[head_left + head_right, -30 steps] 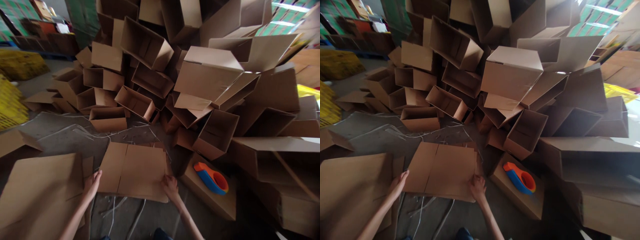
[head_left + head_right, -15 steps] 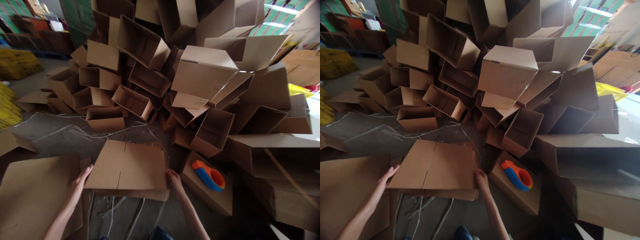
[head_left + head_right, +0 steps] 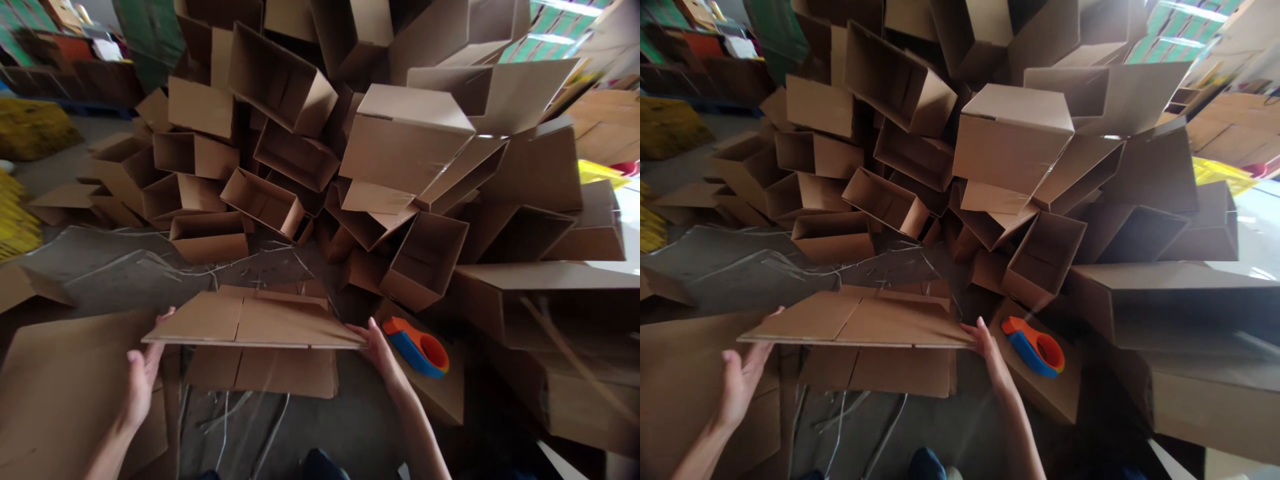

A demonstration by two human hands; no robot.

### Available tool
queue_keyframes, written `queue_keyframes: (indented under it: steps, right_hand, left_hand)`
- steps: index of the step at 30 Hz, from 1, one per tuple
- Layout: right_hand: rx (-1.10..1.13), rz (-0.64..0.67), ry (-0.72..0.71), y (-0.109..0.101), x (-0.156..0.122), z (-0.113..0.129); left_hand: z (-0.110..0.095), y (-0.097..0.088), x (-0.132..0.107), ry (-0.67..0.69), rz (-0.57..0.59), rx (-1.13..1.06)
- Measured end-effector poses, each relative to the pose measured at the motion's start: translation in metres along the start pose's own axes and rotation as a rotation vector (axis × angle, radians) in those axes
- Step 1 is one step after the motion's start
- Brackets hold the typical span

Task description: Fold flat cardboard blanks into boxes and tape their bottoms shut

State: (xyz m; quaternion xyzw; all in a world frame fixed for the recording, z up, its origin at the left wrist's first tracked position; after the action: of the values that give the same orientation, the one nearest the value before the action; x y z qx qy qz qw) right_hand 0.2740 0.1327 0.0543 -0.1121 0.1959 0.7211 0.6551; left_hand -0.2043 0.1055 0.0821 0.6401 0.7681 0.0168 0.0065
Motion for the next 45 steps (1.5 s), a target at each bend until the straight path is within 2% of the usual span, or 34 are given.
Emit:
queue_keyframes:
  steps: [2,4,7,10,13,15,19,22,25,31,34,38,42,45]
  right_hand:
    - [0.062,0.053,-0.081,0.003,-0.007,0.013]
    - [0.071,0.036,-0.113,0.005,-0.011,0.022]
    - [0.017,-0.035,-0.124,0.008,-0.013,0.024]
    - [-0.071,-0.119,-0.156,0.006,-0.012,0.02]
    - [-0.133,-0.233,-0.226,0.0,-0.014,0.019]
    - [-0.07,-0.248,-0.238,0.0,-0.015,0.018]
    - [0.14,-0.087,-0.253,0.02,-0.017,0.024]
    - [0.086,-0.006,-0.319,0.034,-0.02,0.033]
    - [0.024,0.028,-0.333,0.04,-0.021,0.034]
    - [-0.021,-0.002,-0.313,0.037,-0.026,0.034]
    - [0.003,-0.031,-0.307,0.036,-0.03,0.038]
    - [0.055,-0.089,-0.283,0.036,-0.031,0.041]
    - [0.152,-0.205,-0.183,0.037,-0.033,0.033]
    - [0.165,-0.2,-0.166,0.04,-0.034,0.029]
  left_hand:
    - [-0.012,0.002,0.0,0.043,-0.04,-0.058]
    - [-0.015,0.002,-0.001,0.041,-0.142,-0.125]
    - [-0.006,0.004,-0.001,-0.077,-0.268,-0.183]
    - [0.0,0.009,0.001,-0.176,-0.28,-0.186]
    - [-0.006,0.01,0.001,-0.177,-0.318,-0.18]
    - [-0.013,0.012,0.002,-0.161,-0.297,-0.167]
    - [-0.027,0.018,0.001,-0.068,-0.213,-0.125]
    - [-0.031,0.02,-0.003,-0.012,-0.206,-0.093]
    - [-0.034,0.024,-0.005,-0.014,-0.195,-0.108]
    - [-0.044,0.028,-0.01,-0.039,-0.239,-0.112]
    - [-0.047,0.03,-0.01,-0.052,-0.226,-0.107]
    - [-0.046,0.034,-0.011,-0.083,-0.227,-0.089]
    - [-0.043,0.036,-0.011,-0.148,-0.274,-0.06]
    - [-0.042,0.035,-0.01,-0.185,-0.305,-0.046]
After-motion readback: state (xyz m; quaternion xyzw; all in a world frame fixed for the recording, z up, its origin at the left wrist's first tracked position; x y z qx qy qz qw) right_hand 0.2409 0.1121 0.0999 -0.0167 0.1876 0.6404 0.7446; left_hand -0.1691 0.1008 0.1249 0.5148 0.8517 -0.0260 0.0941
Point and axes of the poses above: each hand's wrist, its own x-axis towards the middle knuckle, its own y-axis out of the palm, z = x × y, the point moved 6 cm from there along x, towards the middle knuckle, and after that the axes turned 9 degrees about z, right-handed, at the moved point
